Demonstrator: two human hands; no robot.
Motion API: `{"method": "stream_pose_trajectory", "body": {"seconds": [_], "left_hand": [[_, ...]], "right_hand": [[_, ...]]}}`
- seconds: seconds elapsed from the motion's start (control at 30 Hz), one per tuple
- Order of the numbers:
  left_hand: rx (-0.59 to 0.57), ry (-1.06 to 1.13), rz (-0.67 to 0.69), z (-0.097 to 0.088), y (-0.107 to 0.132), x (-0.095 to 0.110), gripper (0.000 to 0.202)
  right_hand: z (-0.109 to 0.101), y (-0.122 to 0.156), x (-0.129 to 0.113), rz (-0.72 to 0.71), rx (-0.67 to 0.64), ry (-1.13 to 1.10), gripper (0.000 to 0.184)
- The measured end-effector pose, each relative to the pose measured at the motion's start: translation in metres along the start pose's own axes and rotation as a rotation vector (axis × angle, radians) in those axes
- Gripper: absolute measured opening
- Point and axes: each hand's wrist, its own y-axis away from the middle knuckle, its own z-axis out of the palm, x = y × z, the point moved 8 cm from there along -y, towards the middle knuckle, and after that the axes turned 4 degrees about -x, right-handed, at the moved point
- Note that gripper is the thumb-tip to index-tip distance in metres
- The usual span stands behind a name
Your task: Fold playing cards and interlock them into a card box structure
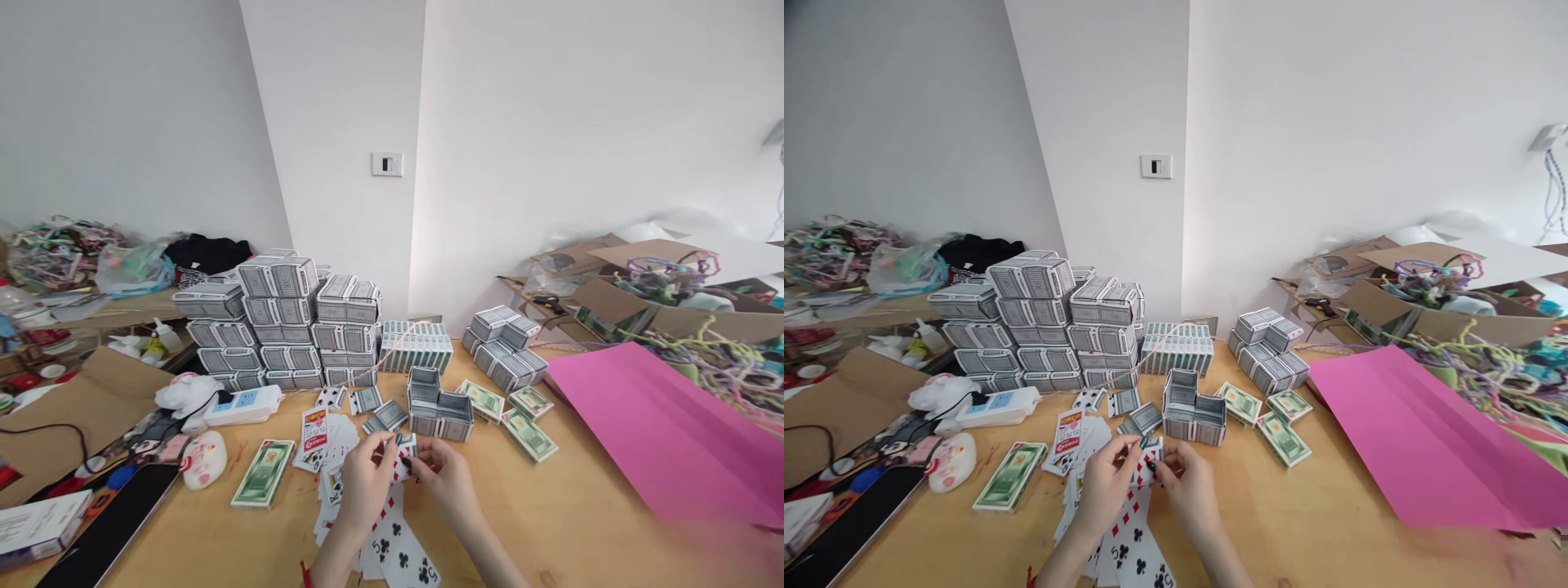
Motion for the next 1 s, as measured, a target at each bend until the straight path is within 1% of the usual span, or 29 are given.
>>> {"method": "stream_pose_trajectory", "body": {"seconds": [0.1,0.17,0.27,0.37,0.47,0.57,0.63,0.7,0.83,0.93,1.0], "left_hand": [[-0.113,-0.054,0.110,0.006,-0.001,0.009,0.026],[-0.155,-0.109,0.142,0.008,-0.001,0.009,0.025],[-0.153,-0.183,0.149,0.007,-0.002,0.004,0.023],[-0.134,-0.214,0.157,0.004,-0.003,0.000,0.022],[-0.141,-0.179,0.100,0.002,-0.007,-0.006,0.022],[-0.151,-0.066,0.020,0.001,-0.010,-0.013,0.022],[-0.150,0.042,-0.009,0.002,-0.010,-0.015,0.022],[-0.143,0.121,-0.026,0.003,-0.009,-0.016,0.023],[-0.108,0.138,-0.024,0.004,-0.006,-0.015,0.023],[-0.061,0.108,0.004,0.002,-0.003,-0.009,0.020],[-0.034,0.069,0.068,-0.001,-0.001,0.000,0.015]], "right_hand": [[-0.005,0.001,-0.006,-0.065,0.026,0.111,0.025],[-0.004,0.002,-0.009,-0.090,0.010,0.162,0.023],[0.001,0.002,-0.009,-0.090,-0.055,0.176,0.021],[0.005,0.001,-0.006,-0.060,-0.119,0.115,0.021],[0.008,-0.001,0.001,0.029,-0.169,-0.040,0.026],[0.014,0.001,0.005,0.153,-0.227,-0.318,0.028],[0.022,0.006,0.003,0.227,-0.280,-0.524,0.028],[0.031,0.012,-0.001,0.293,-0.350,-0.673,0.031],[0.047,0.021,0.003,0.428,-0.476,-0.832,0.040],[0.049,0.020,0.014,0.494,-0.488,-0.971,0.039],[0.050,0.018,0.018,0.512,-0.504,-1.055,0.037]]}}
